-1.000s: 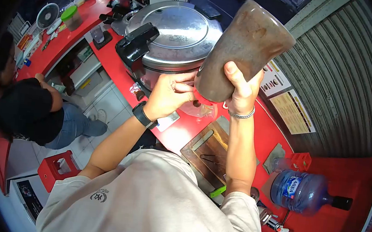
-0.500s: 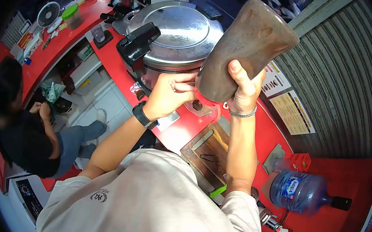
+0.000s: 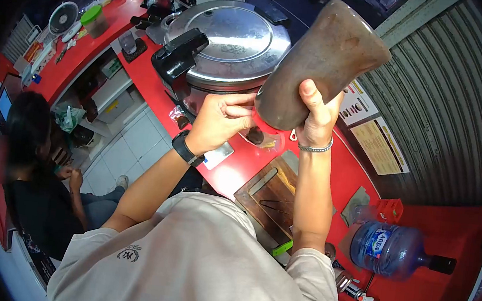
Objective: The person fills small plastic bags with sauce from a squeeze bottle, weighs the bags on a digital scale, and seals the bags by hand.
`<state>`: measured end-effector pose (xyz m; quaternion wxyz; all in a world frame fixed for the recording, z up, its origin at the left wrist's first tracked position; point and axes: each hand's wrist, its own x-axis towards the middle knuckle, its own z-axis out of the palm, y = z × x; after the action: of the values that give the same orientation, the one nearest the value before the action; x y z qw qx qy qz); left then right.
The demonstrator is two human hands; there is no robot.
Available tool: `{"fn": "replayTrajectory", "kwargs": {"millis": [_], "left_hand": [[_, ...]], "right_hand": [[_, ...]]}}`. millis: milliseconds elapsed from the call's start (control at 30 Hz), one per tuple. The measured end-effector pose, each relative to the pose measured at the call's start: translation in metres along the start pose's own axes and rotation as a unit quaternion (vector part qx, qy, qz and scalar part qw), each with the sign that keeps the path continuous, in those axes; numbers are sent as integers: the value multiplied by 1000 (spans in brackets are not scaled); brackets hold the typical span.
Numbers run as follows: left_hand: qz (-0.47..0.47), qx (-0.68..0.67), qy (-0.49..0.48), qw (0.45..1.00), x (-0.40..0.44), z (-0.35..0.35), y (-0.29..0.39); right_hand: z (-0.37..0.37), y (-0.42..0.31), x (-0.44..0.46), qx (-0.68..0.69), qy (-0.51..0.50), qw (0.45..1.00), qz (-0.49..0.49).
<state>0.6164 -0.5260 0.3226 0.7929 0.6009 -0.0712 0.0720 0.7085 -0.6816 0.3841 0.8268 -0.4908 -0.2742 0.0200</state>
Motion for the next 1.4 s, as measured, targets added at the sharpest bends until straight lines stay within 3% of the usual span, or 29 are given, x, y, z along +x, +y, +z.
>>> {"fn": "replayTrajectory", "kwargs": {"millis": [67, 133, 200, 267, 467, 533, 733, 867, 1067, 1100, 1200, 1267, 1333, 1367, 1400], "left_hand": [[-31, -4, 21, 999, 0, -3, 2], [-2, -4, 23, 1000, -1, -5, -4], [-44, 29, 23, 998, -9, -9, -5], [-47, 49, 34, 997, -15, -12, -19], [-107, 15, 82, 991, -49, -24, -57], [-109, -50, 108, 987, -66, -33, -77], [-178, 41, 174, 968, -125, -64, -113], [-204, 23, 208, 956, -151, -77, -131], [-207, -11, 241, 948, -153, -82, -129], [-196, -14, 244, 950, -148, -80, -126], [-174, -4, 242, 955, -140, -79, -123], [-175, 8, 250, 952, -135, -82, -119], [-167, 18, 240, 956, -133, -88, -121], [-160, 25, 228, 960, -133, -91, -123], [-154, 31, 216, 964, -133, -92, -125]], "right_hand": [[-1, 4, -1, 13, -5, 1000, 14], [-3, 11, -4, 39, -14, 998, 40], [-10, 26, -12, 48, 29, 996, 69], [-18, 43, -21, 176, 103, 972, 115], [-53, 104, -62, 243, 289, 897, 230], [-64, 126, -83, 269, 353, 845, 299], [-83, 198, -168, 428, 433, 700, 372], [-92, 217, -194, 537, 453, 538, 466], [-108, 254, -221, 495, 433, 636, 404], [-107, 243, -217, 539, 412, 597, 428], [-70, 206, -226, 474, 417, 631, 451], [-62, 196, -272, 333, 288, 705, 556], [-24, 146, -247, 117, 132, 787, 591], [-19, 143, -241, -29, 52, 857, 512], [-18, 141, -230, -160, -28, 889, 429]]}}
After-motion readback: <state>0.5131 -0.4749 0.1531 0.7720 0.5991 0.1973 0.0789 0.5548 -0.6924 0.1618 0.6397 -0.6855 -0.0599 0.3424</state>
